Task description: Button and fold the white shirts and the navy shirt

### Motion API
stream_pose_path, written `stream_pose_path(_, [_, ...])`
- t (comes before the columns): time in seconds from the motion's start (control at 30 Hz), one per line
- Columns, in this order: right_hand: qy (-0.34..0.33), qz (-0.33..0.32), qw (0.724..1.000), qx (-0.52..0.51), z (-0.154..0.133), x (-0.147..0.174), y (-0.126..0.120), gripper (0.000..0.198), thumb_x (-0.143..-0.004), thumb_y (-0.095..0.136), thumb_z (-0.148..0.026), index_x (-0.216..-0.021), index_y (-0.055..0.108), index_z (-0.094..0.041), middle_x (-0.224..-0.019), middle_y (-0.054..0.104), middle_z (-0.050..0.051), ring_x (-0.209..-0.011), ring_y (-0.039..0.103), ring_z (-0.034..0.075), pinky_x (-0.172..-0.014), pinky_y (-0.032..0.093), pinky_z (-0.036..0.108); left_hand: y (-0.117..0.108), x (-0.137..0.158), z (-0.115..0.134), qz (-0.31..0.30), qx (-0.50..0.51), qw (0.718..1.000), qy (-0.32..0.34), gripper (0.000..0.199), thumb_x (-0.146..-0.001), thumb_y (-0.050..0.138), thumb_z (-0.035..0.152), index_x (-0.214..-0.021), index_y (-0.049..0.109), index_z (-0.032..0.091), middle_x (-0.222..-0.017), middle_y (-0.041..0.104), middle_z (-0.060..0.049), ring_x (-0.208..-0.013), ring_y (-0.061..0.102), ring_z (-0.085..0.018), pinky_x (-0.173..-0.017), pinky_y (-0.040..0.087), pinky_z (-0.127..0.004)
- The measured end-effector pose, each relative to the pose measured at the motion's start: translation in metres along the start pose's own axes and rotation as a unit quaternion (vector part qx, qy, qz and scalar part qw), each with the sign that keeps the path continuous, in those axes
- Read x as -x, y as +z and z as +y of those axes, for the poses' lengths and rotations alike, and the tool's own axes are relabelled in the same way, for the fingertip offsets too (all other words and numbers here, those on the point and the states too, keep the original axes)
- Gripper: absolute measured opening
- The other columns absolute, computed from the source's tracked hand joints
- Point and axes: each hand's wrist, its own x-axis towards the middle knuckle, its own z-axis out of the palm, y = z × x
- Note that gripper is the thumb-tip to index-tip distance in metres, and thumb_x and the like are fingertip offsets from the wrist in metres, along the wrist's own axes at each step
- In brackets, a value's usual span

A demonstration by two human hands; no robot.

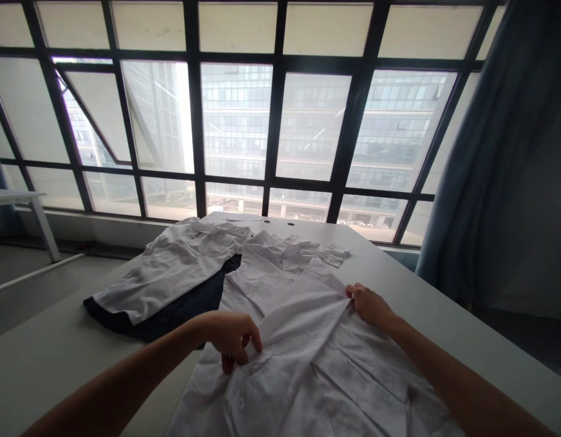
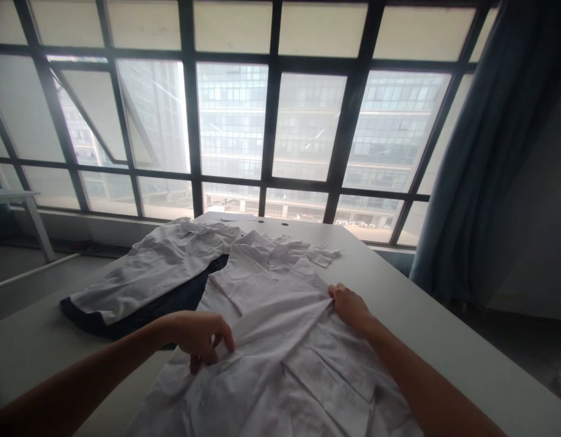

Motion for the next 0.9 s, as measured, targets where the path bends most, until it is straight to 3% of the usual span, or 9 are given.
stream_pose_path(0.1, [0.041,-0.092,0.995,0.019,0.003,0.002,-0.015,0.019,-0.08,0.052,-0.007,-0.092,0.064,-0.015,-0.098,0.066,0.014,-0.085,0.064,0.024,-0.07,0.043,0.031,0.007,-0.002,-0.002,-0.093,0.027,0.995,0.027,0.052,-0.062,0.077,0.018,-0.114,0.068,0.019,-0.068,0.064,0.002,-0.048,0.065,-0.016,-0.045,0.051,-0.022])
stream_pose_path(0.23, [0.089,-0.22,0.971,0.006,0.014,-0.004,-0.03,0.009,-0.065,0.066,-0.011,-0.073,0.066,-0.015,-0.07,0.067,0.014,-0.063,0.065,0.027,-0.057,0.048,0.035,0.005,-0.006,-0.01,-0.165,0.056,0.984,0.037,0.059,-0.05,0.09,0.026,-0.105,0.072,0.021,-0.057,0.065,0.002,-0.048,0.065,-0.021,-0.044,0.054,-0.031])
stream_pose_path(0.33, [0.11,-0.25,0.96,-0.058,0.02,-0.018,-0.031,0.036,-0.058,0.067,-0.01,-0.093,0.069,-0.018,-0.073,0.069,0.011,-0.066,0.066,0.027,-0.055,0.05,0.033,-0.007,-0.005,-0.014,-0.175,0.069,0.981,0.053,0.052,-0.053,0.089,0.026,-0.102,0.074,0.023,-0.057,0.064,0.002,-0.048,0.063,-0.019,-0.042,0.052,-0.028])
stream_pose_path(0.4, [0.106,-0.237,0.96,-0.106,0.019,-0.029,-0.028,0.053,-0.06,0.065,-0.013,-0.112,0.064,-0.02,-0.087,0.071,0.01,-0.073,0.068,0.025,-0.058,0.051,0.032,-0.015,-0.002,-0.015,-0.17,0.068,0.981,0.065,0.047,-0.056,0.087,0.025,-0.102,0.075,0.025,-0.056,0.061,0.004,-0.047,0.062,-0.016,-0.041,0.05,-0.024])
stream_pose_path(0.57, [0.069,-0.121,0.985,-0.1,0.012,-0.048,-0.012,0.043,-0.076,0.061,-0.023,-0.118,0.063,-0.013,-0.116,0.067,0.017,-0.1,0.065,0.027,-0.079,0.05,0.031,-0.024,0.008,-0.015,-0.167,0.08,0.978,0.093,0.045,-0.059,0.087,0.03,-0.102,0.078,0.025,-0.055,0.058,0.004,-0.052,0.062,-0.015,-0.049,0.055,-0.027])
stream_pose_path(0.77, [0.101,-0.115,0.987,-0.052,0.009,-0.056,-0.009,0.043,-0.073,0.066,-0.018,-0.116,0.065,-0.011,-0.113,0.068,0.019,-0.101,0.065,0.03,-0.079,0.051,0.034,-0.025,0.014,-0.012,-0.166,0.027,0.985,0.049,0.049,-0.058,0.088,0.03,-0.105,0.077,0.024,-0.056,0.063,0.002,-0.047,0.057,-0.013,-0.044,0.047,-0.021])
stream_pose_path(0.83, [0.091,-0.088,0.991,-0.042,0.001,-0.059,-0.01,0.049,-0.078,0.063,-0.023,-0.126,0.06,-0.011,-0.124,0.062,0.021,-0.112,0.061,0.032,-0.088,0.049,0.037,-0.027,0.017,-0.007,-0.18,-0.003,0.982,0.051,0.043,-0.063,0.085,0.034,-0.104,0.077,0.024,-0.056,0.065,0.001,-0.047,0.056,-0.013,-0.043,0.044,-0.021])
stream_pose_path(0.9, [0.061,-0.054,0.996,-0.04,-0.01,-0.064,-0.007,0.056,-0.086,0.057,-0.03,-0.138,0.05,-0.011,-0.14,0.051,0.02,-0.127,0.051,0.03,-0.1,0.043,0.039,-0.028,0.018,-0.001,-0.145,-0.044,0.986,0.068,0.033,-0.071,0.079,0.039,-0.1,0.078,0.023,-0.057,0.065,0.0,-0.05,0.056,-0.014,-0.045,0.043,-0.021])
